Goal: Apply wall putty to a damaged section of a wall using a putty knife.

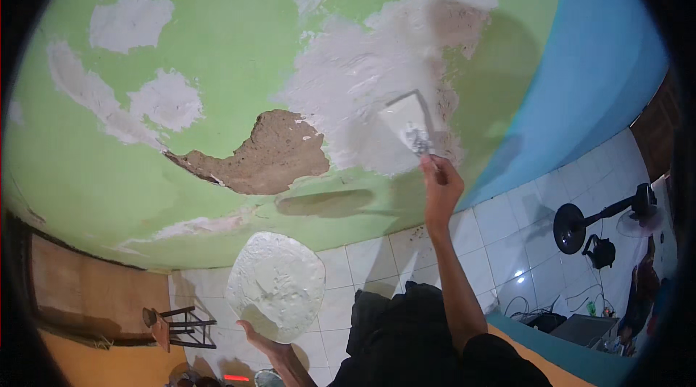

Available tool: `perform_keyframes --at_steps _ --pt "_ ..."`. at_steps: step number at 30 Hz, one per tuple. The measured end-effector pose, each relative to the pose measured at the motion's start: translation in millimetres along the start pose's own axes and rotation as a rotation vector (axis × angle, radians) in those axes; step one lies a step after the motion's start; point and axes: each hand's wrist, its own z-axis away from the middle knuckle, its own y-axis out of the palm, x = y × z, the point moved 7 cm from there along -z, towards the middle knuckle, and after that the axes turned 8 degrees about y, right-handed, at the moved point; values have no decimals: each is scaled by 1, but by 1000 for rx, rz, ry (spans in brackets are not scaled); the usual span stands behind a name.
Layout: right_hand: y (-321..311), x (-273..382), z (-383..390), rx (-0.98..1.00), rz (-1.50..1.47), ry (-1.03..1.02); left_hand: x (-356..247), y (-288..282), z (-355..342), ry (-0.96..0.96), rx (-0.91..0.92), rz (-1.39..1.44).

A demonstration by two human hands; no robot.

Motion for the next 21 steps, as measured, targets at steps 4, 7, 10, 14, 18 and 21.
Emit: perform_keyframes --at_steps 4,7,10,14,18,21 --pt "62 91 26 272 -162 -254 -6 2 0 20 12 -58" --pt "95 133 21 334 -239 -260 -5 5 1 24 56 -60" --pt "98 121 16 263 -118 -293 -6 10 6 36 46 -64" --pt "73 32 35 203 -5 -155 -7 10 11 17 -20 -67" --pt "61 34 51 159 -75 -221 -5 -7 5 37 -40 -62" --pt "72 114 54 256 237 -732 -5 2 6 14 -52 -72"
